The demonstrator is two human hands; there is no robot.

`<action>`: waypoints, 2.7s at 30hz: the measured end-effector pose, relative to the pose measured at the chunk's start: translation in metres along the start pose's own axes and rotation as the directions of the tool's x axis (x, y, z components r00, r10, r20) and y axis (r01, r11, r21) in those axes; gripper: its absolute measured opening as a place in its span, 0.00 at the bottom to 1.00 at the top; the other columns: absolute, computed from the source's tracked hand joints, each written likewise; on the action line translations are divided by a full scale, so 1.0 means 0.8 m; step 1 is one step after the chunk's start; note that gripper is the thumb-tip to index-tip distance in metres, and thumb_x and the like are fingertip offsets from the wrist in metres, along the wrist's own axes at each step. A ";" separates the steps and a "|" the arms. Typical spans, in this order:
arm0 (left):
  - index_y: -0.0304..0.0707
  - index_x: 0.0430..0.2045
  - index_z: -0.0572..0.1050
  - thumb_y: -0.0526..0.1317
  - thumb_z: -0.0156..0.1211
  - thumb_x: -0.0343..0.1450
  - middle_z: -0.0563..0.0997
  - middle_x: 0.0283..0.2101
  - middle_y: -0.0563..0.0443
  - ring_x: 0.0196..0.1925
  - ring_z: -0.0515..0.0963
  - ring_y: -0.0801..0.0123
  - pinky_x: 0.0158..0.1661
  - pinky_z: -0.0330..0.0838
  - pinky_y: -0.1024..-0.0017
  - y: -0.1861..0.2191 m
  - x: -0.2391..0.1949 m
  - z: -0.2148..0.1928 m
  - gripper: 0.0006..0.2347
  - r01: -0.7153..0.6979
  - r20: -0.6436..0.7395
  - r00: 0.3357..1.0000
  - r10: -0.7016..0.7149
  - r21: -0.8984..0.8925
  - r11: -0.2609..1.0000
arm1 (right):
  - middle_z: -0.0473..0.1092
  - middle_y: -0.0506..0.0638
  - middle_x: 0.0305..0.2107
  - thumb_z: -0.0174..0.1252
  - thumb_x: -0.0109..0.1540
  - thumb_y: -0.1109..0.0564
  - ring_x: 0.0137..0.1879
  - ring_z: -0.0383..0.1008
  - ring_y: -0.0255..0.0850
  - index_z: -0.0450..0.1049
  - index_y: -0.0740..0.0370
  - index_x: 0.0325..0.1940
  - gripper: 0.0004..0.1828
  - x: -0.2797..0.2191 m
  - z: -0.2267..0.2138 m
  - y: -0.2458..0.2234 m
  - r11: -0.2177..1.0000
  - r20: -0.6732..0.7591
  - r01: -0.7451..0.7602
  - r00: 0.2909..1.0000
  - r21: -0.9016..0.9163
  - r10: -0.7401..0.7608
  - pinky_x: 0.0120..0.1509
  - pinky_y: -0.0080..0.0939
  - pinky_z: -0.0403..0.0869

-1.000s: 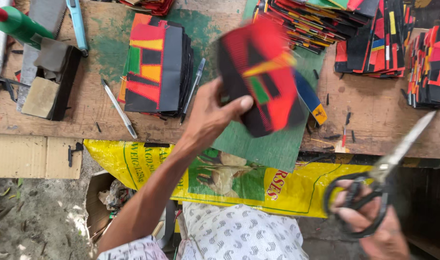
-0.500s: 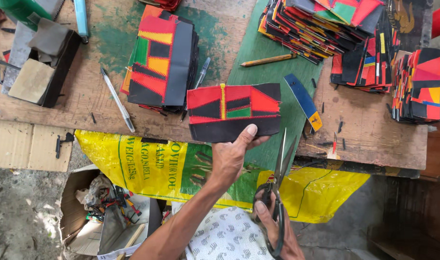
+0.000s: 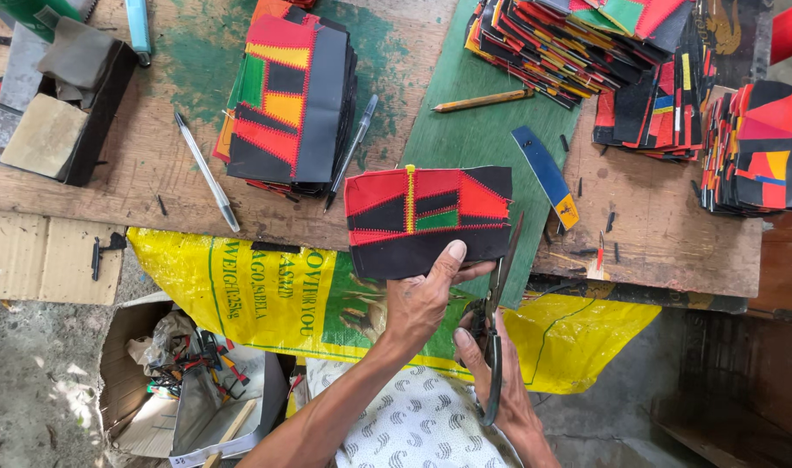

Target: The person uses a pencil and a small metal template to mark lines on colorful patterned fabric pieces, then uses scissors to trim the edges. The finished pieces are stacked on the table.

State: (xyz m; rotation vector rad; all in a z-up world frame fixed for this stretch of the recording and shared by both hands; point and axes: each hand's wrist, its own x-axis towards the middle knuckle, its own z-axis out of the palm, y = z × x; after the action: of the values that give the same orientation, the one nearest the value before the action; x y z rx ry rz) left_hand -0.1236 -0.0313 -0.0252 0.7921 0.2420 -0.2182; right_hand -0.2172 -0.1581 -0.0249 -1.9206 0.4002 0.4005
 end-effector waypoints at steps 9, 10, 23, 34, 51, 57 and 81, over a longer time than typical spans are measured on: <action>0.23 0.49 0.74 0.36 0.57 0.76 0.83 0.45 0.41 0.43 0.87 0.58 0.44 0.85 0.65 -0.015 -0.003 -0.006 0.12 0.001 -0.007 1.000 -0.001 0.063 0.998 | 0.67 0.49 0.16 0.50 0.65 0.41 0.25 0.70 0.38 0.70 0.64 0.39 0.21 -0.002 0.003 0.016 1.000 -0.045 0.019 0.999 -0.018 -0.020 0.32 0.41 0.69; 0.24 0.49 0.74 0.36 0.57 0.76 0.83 0.45 0.41 0.43 0.87 0.58 0.44 0.85 0.64 -0.017 -0.002 -0.006 0.12 0.005 -0.008 1.000 -0.004 0.060 0.998 | 0.67 0.49 0.16 0.50 0.65 0.42 0.24 0.70 0.38 0.70 0.64 0.38 0.21 -0.001 0.004 0.018 0.999 -0.054 0.033 0.998 -0.017 -0.034 0.31 0.41 0.69; 0.22 0.48 0.75 0.35 0.57 0.76 0.82 0.45 0.40 0.43 0.86 0.58 0.44 0.85 0.61 -0.027 0.000 -0.010 0.11 -0.004 -0.003 1.000 0.004 0.128 0.992 | 0.65 0.46 0.12 0.54 0.65 0.55 0.15 0.65 0.34 0.70 0.65 0.28 0.14 -0.008 0.009 0.034 0.990 -0.155 0.128 0.978 -0.064 -0.137 0.21 0.37 0.64; 0.24 0.51 0.73 0.35 0.57 0.75 0.82 0.47 0.42 0.46 0.86 0.60 0.50 0.84 0.61 -0.029 -0.005 -0.016 0.13 0.058 0.062 0.996 -0.057 -0.011 0.998 | 0.67 0.49 0.23 0.57 0.63 0.42 0.29 0.68 0.36 0.69 0.63 0.45 0.21 -0.004 0.002 0.038 1.000 0.005 0.023 1.000 0.015 -0.023 0.36 0.39 0.70; 0.22 0.49 0.74 0.36 0.59 0.76 0.82 0.45 0.40 0.43 0.85 0.60 0.46 0.84 0.62 -0.055 -0.033 -0.026 0.13 0.129 0.052 0.990 -0.132 0.052 0.990 | 0.66 0.48 0.18 0.51 0.65 0.54 0.23 0.67 0.35 0.70 0.65 0.38 0.10 0.008 0.003 0.058 0.995 -0.151 0.098 0.984 0.029 -0.092 0.27 0.39 0.67; 0.25 0.51 0.73 0.36 0.59 0.74 0.82 0.46 0.43 0.43 0.86 0.61 0.46 0.84 0.66 -0.057 -0.034 -0.020 0.14 0.228 0.070 0.971 -0.230 0.035 0.973 | 0.65 0.48 0.11 0.53 0.64 0.55 0.13 0.65 0.36 0.72 0.66 0.28 0.14 0.001 0.012 0.064 0.990 -0.241 0.029 0.971 0.141 0.006 0.19 0.39 0.63; 0.28 0.49 0.75 0.27 0.59 0.71 0.83 0.43 0.46 0.47 0.83 0.71 0.52 0.76 0.74 0.141 0.089 0.005 0.12 -0.541 0.439 0.840 0.319 0.712 0.447 | 0.67 0.50 0.17 0.72 0.56 0.46 0.22 0.64 0.35 0.74 0.64 0.30 0.20 0.010 -0.129 0.059 0.954 -0.486 -0.122 0.874 -0.275 -0.028 0.27 0.38 0.64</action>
State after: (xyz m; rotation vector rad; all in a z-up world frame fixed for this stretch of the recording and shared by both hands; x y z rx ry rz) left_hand -0.0237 0.0356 0.0323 1.7368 -0.3618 0.0980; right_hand -0.2224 -0.2712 -0.0295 -2.3108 0.7532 -0.0060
